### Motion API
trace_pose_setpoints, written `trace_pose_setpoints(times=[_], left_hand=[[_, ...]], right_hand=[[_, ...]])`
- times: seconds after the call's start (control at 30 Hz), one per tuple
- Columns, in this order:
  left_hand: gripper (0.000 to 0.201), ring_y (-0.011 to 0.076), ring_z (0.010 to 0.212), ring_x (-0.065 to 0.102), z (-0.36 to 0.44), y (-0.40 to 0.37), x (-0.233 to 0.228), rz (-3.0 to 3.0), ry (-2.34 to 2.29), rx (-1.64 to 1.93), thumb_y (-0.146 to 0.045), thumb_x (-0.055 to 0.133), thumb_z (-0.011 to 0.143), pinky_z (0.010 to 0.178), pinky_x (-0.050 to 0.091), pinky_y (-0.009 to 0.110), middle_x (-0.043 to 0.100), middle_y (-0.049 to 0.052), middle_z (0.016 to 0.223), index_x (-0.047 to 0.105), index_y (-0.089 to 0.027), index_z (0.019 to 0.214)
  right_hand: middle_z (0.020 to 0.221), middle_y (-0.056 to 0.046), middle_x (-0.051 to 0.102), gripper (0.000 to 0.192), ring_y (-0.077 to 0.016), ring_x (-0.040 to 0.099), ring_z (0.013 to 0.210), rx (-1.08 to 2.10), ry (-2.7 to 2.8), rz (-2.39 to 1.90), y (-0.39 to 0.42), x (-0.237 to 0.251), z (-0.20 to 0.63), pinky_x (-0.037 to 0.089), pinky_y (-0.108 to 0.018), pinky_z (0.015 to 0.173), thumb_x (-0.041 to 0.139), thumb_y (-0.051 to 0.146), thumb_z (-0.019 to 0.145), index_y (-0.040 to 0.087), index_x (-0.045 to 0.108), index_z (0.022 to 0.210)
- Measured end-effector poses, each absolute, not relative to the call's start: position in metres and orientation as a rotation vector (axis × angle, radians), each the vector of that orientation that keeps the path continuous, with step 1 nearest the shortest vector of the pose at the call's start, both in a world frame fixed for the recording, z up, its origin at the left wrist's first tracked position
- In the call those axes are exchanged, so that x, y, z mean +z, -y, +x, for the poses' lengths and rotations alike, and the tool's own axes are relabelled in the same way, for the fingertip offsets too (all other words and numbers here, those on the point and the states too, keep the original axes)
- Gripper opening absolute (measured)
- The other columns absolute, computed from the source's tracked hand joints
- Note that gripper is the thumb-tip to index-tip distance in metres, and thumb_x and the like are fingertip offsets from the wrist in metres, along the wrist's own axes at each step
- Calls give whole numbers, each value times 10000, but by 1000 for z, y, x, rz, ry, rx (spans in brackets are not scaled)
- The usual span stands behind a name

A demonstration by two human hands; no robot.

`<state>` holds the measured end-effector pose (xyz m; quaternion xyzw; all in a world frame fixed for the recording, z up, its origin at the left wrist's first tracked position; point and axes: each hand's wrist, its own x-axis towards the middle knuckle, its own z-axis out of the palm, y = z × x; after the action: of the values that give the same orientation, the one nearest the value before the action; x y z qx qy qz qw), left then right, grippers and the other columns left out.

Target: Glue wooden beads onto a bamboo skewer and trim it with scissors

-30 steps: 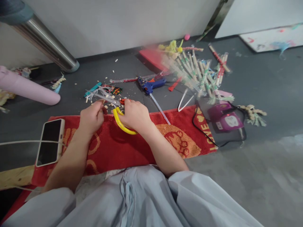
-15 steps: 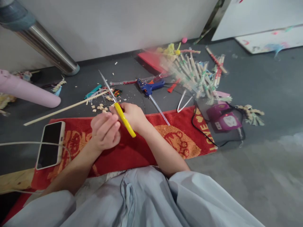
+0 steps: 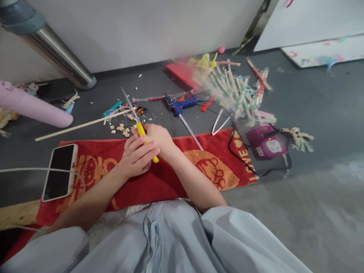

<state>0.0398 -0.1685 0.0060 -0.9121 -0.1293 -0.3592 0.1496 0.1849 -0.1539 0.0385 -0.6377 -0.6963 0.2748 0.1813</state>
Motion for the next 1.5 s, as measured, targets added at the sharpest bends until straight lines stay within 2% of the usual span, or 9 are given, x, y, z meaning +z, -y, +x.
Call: trace_pose_setpoints(times=[0.13, 0.43, 0.63, 0.9, 0.97, 1.07, 1.13, 1.37, 1.5], left_hand=[[297, 178, 1067, 659, 38, 167, 1, -2588, 386, -996, -222, 508, 863, 1034, 485, 361, 765, 7, 955, 716, -327, 1047], [284, 177, 1014, 665, 33, 164, -6, -2644, 410, -898, -266, 449, 920, 996, 502, 364, 747, 16, 850, 726, -305, 965], [280, 140, 1170, 564, 40, 164, 4, -2527, 277, -1159, -178, 464, 916, 1141, 356, 324, 729, -20, 993, 671, -281, 1075], [292, 157, 1241, 557, 34, 159, 15, -2549, 238, -1234, -144, 514, 867, 1027, 469, 327, 711, 19, 1093, 625, -244, 1118], [344, 186, 1191, 598, 27, 156, 21, -2472, 417, -1321, -144, 483, 867, 982, 490, 376, 700, 47, 1105, 589, -240, 1180], [404, 285, 1230, 564, 15, 150, 31, -2291, 963, -1332, -235, 454, 905, 1051, 388, 527, 647, 139, 1241, 521, -180, 1299], [400, 300, 1255, 537, 8, 146, 35, -2285, 1254, -1190, -285, 443, 914, 1063, 358, 535, 630, 137, 1275, 545, -196, 1290], [351, 294, 972, 627, 1, 133, 38, -2312, 1492, -949, -371, 462, 919, 880, 393, 468, 704, 126, 997, 675, -226, 1158], [268, 254, 829, 614, 1, 126, 36, -2282, 1466, -1003, -387, 508, 909, 805, 396, 421, 690, 89, 846, 731, -257, 979]], right_hand=[[811, -77, 721, 549, -216, 649, 693, 983, 1857, -1818, 157, 47, 184, 458, -336, 622, 338, 702, 884, 255, 634, 763], [882, -109, 725, 541, -235, 656, 756, 1023, 1857, -1842, 156, 50, 181, 445, -342, 649, 326, 663, 902, 247, 667, 853], [919, -106, 731, 475, -244, 663, 808, 1067, 1850, -1864, 155, 51, 181, 414, -331, 661, 376, 632, 879, 236, 635, 841], [991, -124, 736, 579, -260, 682, 895, 1016, 1911, -1906, 156, 54, 180, 394, -306, 655, 283, 658, 913, 202, 641, 906], [1025, -134, 733, 589, -267, 681, 940, 969, 1957, -1896, 160, 59, 179, 386, -293, 658, 292, 647, 921, 177, 647, 945], [1019, -129, 734, 608, -260, 682, 936, 934, 1950, -1894, 164, 65, 176, 361, -283, 653, 267, 632, 939, 165, 655, 948], [994, -121, 738, 620, -249, 684, 913, 940, 1946, -1893, 165, 66, 174, 343, -276, 638, 260, 639, 939, 168, 663, 933], [945, -106, 743, 596, -224, 676, 840, 889, 2014, -1836, 164, 65, 174, 304, -271, 604, 302, 647, 922, 175, 664, 917], [936, -100, 743, 458, -221, 681, 851, 870, 2060, -1815, 164, 59, 175, 326, -269, 620, 359, 512, 934, 177, 671, 910]])
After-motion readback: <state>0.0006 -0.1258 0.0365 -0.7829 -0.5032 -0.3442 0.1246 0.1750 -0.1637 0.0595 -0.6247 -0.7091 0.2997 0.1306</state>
